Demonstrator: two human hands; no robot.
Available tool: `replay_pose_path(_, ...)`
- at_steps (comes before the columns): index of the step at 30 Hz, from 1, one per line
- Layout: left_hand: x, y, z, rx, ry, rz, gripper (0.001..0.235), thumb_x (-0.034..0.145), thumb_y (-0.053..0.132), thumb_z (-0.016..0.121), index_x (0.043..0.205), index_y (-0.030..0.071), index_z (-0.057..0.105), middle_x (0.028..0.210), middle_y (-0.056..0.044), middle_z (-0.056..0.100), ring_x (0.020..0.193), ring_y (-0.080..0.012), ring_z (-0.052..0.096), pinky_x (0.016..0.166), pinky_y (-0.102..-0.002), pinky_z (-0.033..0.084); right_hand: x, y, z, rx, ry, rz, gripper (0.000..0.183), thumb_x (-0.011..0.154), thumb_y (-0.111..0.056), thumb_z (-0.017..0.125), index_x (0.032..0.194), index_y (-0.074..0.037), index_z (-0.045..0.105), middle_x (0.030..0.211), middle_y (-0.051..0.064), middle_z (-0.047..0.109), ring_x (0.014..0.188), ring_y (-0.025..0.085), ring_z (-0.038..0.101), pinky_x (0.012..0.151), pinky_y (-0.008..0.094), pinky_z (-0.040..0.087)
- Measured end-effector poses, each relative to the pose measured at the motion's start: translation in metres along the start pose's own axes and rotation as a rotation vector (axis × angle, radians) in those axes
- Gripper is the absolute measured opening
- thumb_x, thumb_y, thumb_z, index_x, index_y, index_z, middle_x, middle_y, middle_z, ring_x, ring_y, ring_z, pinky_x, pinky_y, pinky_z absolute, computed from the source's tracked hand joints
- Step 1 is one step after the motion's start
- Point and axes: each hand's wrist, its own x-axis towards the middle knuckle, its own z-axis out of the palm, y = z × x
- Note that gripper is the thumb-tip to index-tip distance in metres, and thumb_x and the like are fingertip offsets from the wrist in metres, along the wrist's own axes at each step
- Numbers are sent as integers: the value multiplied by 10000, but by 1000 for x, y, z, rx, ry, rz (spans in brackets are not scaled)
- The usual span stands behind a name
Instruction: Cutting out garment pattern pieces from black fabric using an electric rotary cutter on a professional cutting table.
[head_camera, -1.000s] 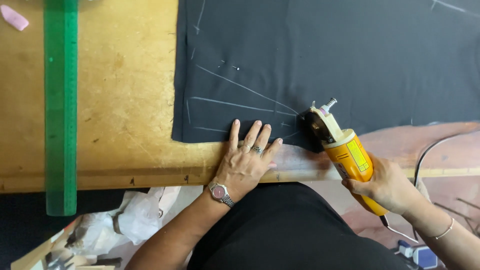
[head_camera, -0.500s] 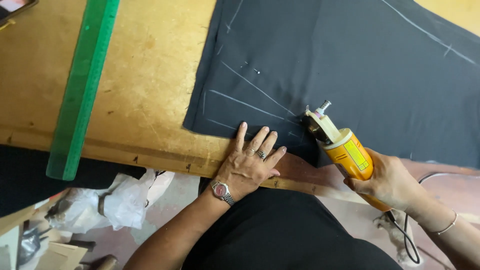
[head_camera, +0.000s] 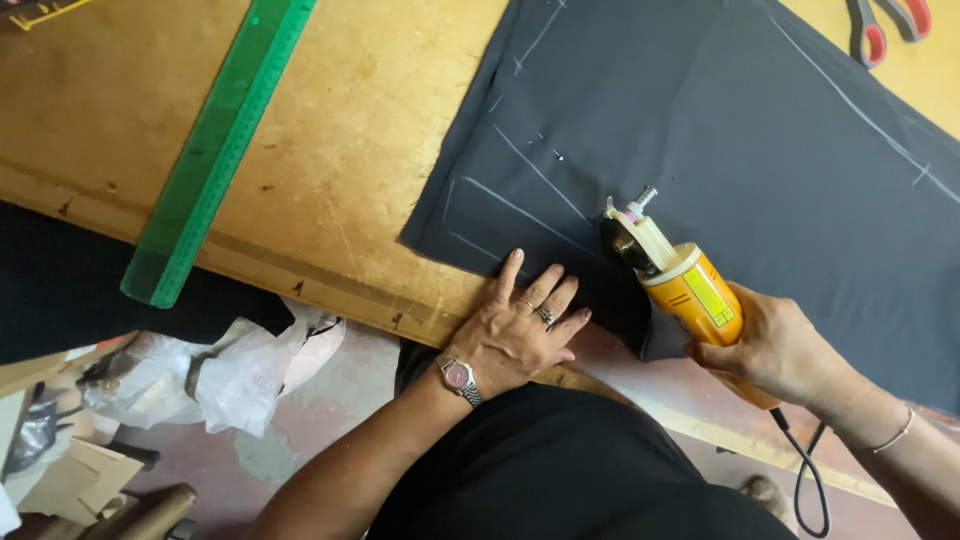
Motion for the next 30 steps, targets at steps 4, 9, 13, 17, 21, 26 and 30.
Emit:
replay_pose_path(4, -3, 0, 5, 8, -9, -4, 499, 883, 513, 775, 1259, 190, 718, 1364, -152, 635, 1356, -341, 514, 1162, -716, 330, 5, -15, -7, -11, -2, -58, 456, 741, -267, 854, 1127, -92, 686, 959, 89, 772, 810, 216, 697, 699, 347, 536)
replay_pose_path(9, -7, 0, 15, -12, -55, 5, 479, 940, 514, 688, 1306, 205, 684, 1442, -174, 592, 1405, -371, 499, 1200, -732, 248, 13, -29, -11, -96, 13, -106, 464, 752, -309, 829, 1126, -94, 658, 947, 97, 754, 789, 240, 688, 673, 358, 533)
replay_pose_path(13, -7, 2, 16, 1, -93, -2, 469, 965, 501, 631, 1327, 203, 658, 1454, -179, 584, 1413, -381, 501, 1205, -735, 228, 10, -54, -19, -60, -7, -83, 454, 763, -265, 828, 1139, -71, 662, 1005, 111, 758, 838, 252, 699, 699, 359, 547)
replay_pose_path(17, -11, 0, 27, -31, -198, 7, 505, 1025, 519, 442, 1405, 213, 573, 1524, -188, 497, 1472, -399, 413, 1226, -751, 132, 22, -62, -19, -134, 28, -160, 541, 755, -326, 807, 1212, -85, 648, 1131, 93, 774, 915, 256, 760, 758, 351, 619)
replay_pose_path(21, -8, 1, 24, -5, -202, 18, 509, 998, 516, 505, 1389, 196, 574, 1496, -183, 513, 1453, -410, 433, 1209, -764, 168, 33, -70, -22, -174, 57, -218, 580, 750, -370, 807, 1229, -85, 647, 1148, 104, 772, 908, 267, 769, 765, 357, 636)
replay_pose_path(26, -6, 1, 19, -18, -200, 3, 507, 958, 493, 586, 1359, 185, 609, 1482, -192, 538, 1419, -425, 479, 1191, -766, 198, 39, -97, -29, -145, 54, -236, 563, 750, -341, 811, 1221, -81, 643, 1142, 106, 766, 937, 279, 757, 814, 365, 618)
replay_pose_path(30, -6, 1, 20, -3, -123, -10, 525, 892, 496, 700, 1307, 179, 647, 1427, -162, 556, 1398, -376, 488, 1181, -743, 263, 42, -121, -35, -181, 31, -214, 552, 773, -377, 790, 1197, -60, 635, 1163, 125, 764, 929, 290, 769, 765, 367, 629)
